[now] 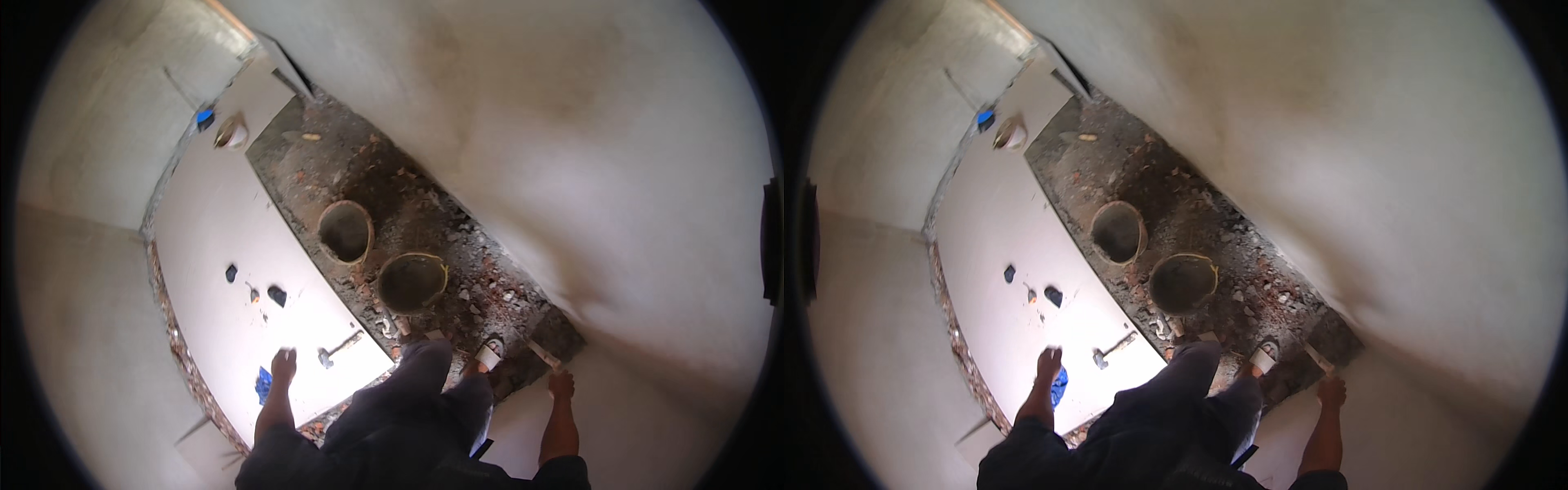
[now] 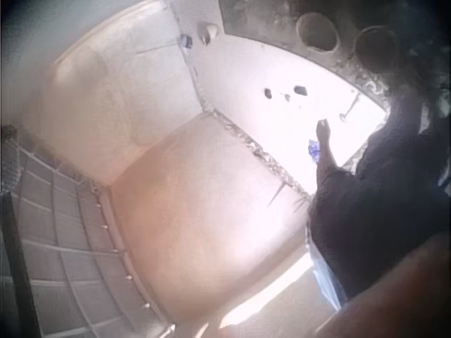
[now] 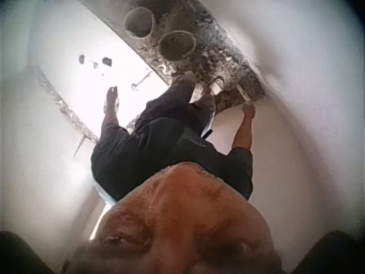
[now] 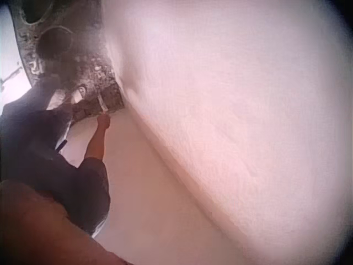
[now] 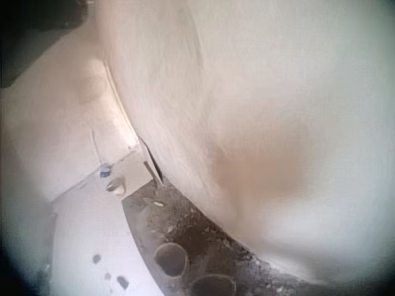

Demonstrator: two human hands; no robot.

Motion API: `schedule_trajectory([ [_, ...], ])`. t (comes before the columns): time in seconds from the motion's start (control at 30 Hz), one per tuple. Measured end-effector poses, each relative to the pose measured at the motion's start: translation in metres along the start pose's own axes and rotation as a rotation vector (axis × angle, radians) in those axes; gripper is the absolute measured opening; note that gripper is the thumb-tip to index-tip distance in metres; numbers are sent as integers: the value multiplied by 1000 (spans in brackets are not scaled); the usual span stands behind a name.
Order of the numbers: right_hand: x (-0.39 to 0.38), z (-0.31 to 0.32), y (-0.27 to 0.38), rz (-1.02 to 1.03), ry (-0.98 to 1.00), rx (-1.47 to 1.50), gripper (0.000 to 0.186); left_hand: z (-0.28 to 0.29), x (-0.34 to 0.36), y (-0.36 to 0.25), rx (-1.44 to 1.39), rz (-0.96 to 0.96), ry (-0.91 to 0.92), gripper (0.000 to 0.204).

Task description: The person scoops cement from a bucket and spreads it onto the floor using a trowel. They repeatedly smooth the cement over a section of the floor, preparing the surface for tiling.

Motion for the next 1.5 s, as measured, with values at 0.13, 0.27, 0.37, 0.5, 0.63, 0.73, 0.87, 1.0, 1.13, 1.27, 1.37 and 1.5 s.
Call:
schedule_trajectory([
  [0.13,71,-24,21,146,111,-104,56,-35,-146,124,315,291,272,48],
  [0.27,153,-60,27,255,34,-273,60,-76,-241,169,493,386,608,50],
  [0.37,191,-93,5,90,188,-140,60,-83,-249,174,399,466,653,46],
  [0.5,196,-110,-6,-50,299,-43,59,-79,-213,168,417,497,538,46],
  [0.63,191,-129,-28,-185,375,59,59,-94,-181,171,294,531,455,40],
  [0.73,197,-156,-62,-299,553,139,59,-111,-166,170,346,401,426,40],
  [0.87,192,-210,-80,-173,852,22,52,-142,-162,163,373,280,519,38],
  [1.0,151,-268,-24,252,386,-66,42,-148,-171,161,331,493,544,36],
  [1.13,60,-340,35,683,498,-225,32,-136,-187,137,455,496,571,36],
  [1.27,47,-278,-37,-341,460,943,24,-137,-183,112,392,471,595,42],
  [1.37,26,-161,-39,-301,566,841,31,-148,-172,80,287,372,625,42],
  [1.5,-50,-15,2,-100,420,612,35,-173,-164,40,153,300,743,41],
])
Point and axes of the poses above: each hand's wrist, its own x-axis towards the middle knuckle, its own z-axis out of the back of the hand, y = z × x, the point moved 10 cm from there along x, towards the middle knuckle, and after that the axes turned 15 degrees about z, right-handed, at the moved point
